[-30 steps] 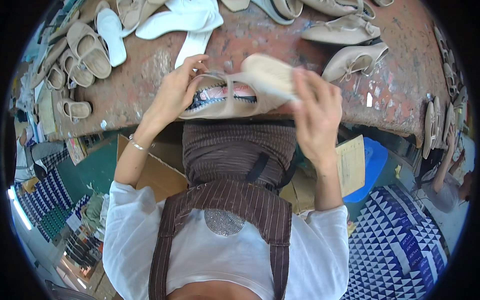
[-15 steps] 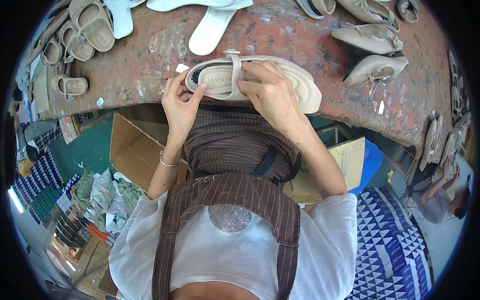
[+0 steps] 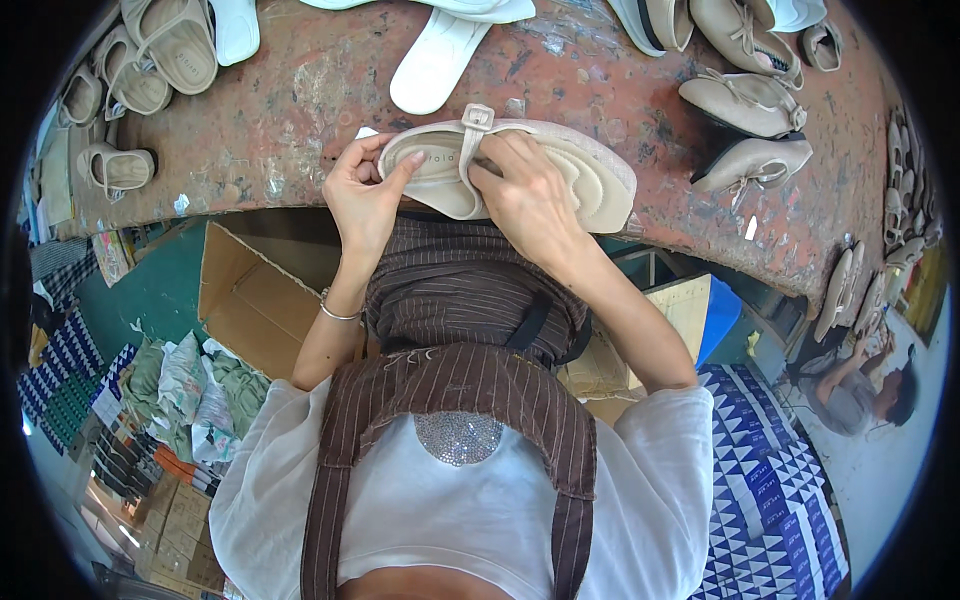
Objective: The person inserts insoles into shoes by hand, wipes the interior of the shoes with a cloth, and stacks the finished shoes on the workbench. After completing several shoes, the person moves a cardboard box.
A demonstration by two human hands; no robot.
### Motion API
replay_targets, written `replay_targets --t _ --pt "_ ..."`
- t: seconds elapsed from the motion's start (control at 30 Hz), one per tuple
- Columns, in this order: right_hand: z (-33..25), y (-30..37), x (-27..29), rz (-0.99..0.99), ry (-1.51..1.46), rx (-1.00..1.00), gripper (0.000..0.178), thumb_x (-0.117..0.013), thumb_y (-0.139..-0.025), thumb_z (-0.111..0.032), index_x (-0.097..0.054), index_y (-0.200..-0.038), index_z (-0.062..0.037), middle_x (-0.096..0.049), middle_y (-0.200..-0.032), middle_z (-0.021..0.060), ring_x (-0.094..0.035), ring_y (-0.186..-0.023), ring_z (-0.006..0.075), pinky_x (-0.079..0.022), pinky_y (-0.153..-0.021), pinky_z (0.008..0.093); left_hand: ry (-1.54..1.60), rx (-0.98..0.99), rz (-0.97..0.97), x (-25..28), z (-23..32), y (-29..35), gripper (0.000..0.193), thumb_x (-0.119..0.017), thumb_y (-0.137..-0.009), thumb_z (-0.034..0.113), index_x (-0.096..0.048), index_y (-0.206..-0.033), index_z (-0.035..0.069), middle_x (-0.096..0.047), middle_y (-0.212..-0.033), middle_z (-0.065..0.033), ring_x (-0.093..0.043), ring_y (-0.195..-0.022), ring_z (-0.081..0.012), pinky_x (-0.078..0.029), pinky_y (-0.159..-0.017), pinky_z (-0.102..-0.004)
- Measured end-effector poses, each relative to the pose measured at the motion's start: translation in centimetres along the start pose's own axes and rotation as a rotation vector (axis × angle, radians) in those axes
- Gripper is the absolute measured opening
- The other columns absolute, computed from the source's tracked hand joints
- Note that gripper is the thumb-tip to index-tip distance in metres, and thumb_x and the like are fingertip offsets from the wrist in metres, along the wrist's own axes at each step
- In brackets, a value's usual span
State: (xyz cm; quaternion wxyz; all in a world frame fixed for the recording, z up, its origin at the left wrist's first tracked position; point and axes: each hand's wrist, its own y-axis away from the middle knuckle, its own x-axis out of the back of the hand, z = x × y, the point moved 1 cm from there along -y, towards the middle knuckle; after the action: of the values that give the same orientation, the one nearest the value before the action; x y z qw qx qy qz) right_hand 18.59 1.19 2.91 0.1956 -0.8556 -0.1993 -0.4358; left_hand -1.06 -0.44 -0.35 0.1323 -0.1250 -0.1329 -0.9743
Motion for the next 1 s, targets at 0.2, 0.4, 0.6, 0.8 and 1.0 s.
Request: replay_targets --t 0.2,0.4,0.6,0.8,1.0 --pt "1.0 -0.8 -0.5 -0.296 -0.139 0.297 0.044 -0.063 -0.072 0.001 -0.068 -0.115 -0.0060 -0.067 -0.113 0.0147 -0.066 -0.096 0.0296 -0.054 -0.084 0.0394 0.076 -0.010 0.003 -0.1 -0.7 -0.6 0.010 -0.073 -0.083 -0.001 -0.069 -0.091 -0.006 -0.063 -0.071 -0.0023 -0.053 -0.056 -0.0033 -0.040 -0.048 -0.0220" --pt "-1.3 -0.8 1.5 -0.289 0.065 0.110 0.037 -0.058 -0.075 -0.001 -0.070 -0.110 -0.0004 -0.070 -0.109 0.0160 -0.066 -0.105 0.0279 -0.046 -0.101 0.0389 -0.035 -0.058 0.007 0.0 -0.2 -0.8 0.005 -0.067 -0.086 -0.002 -0.068 -0.088 -0.005 -0.065 -0.069 -0.0066 -0.054 -0.053 -0.0057 -0.042 -0.048 -0.0241" --pt "-0.9 0.7 3.0 -0.203 0.177 -0.068 0.033 -0.060 -0.070 0.000 -0.072 -0.100 0.0021 -0.071 -0.110 0.0141 -0.061 -0.117 0.0258 -0.032 -0.117 0.0423 -0.255 -0.118 -0.003 0.0 0.7 -0.8 0.005 -0.064 -0.088 0.006 -0.064 -0.087 0.001 -0.062 -0.062 -0.0148 -0.060 -0.049 -0.0230 -0.046 -0.051 -0.0371" --pt "5.4 -0.9 6.3 0.572 0.392 -0.454 0.037 -0.071 -0.082 -0.013 -0.065 -0.118 -0.0075 -0.067 -0.120 0.0128 -0.065 -0.107 0.0303 -0.045 -0.102 0.0413 -0.574 -0.292 -0.291 -3.1 3.6 4.8 0.019 -0.068 -0.086 0.015 -0.052 -0.079 0.005 -0.061 -0.060 -0.0171 -0.063 -0.056 -0.0387 -0.048 -0.053 -0.0486" --pt "2.2 0.8 7.8 0.433 -0.097 -0.263 0.024 -0.069 -0.072 -0.002 -0.064 -0.095 -0.0026 -0.066 -0.111 0.0141 -0.066 -0.103 0.0341 -0.054 -0.079 0.0376 -0.605 -0.848 -0.270 -6.1 4.8 8.4 0.033 -0.078 -0.078 0.027 -0.067 -0.097 0.004 -0.064 -0.100 -0.0093 -0.060 -0.094 -0.0285 -0.051 -0.076 -0.0368"
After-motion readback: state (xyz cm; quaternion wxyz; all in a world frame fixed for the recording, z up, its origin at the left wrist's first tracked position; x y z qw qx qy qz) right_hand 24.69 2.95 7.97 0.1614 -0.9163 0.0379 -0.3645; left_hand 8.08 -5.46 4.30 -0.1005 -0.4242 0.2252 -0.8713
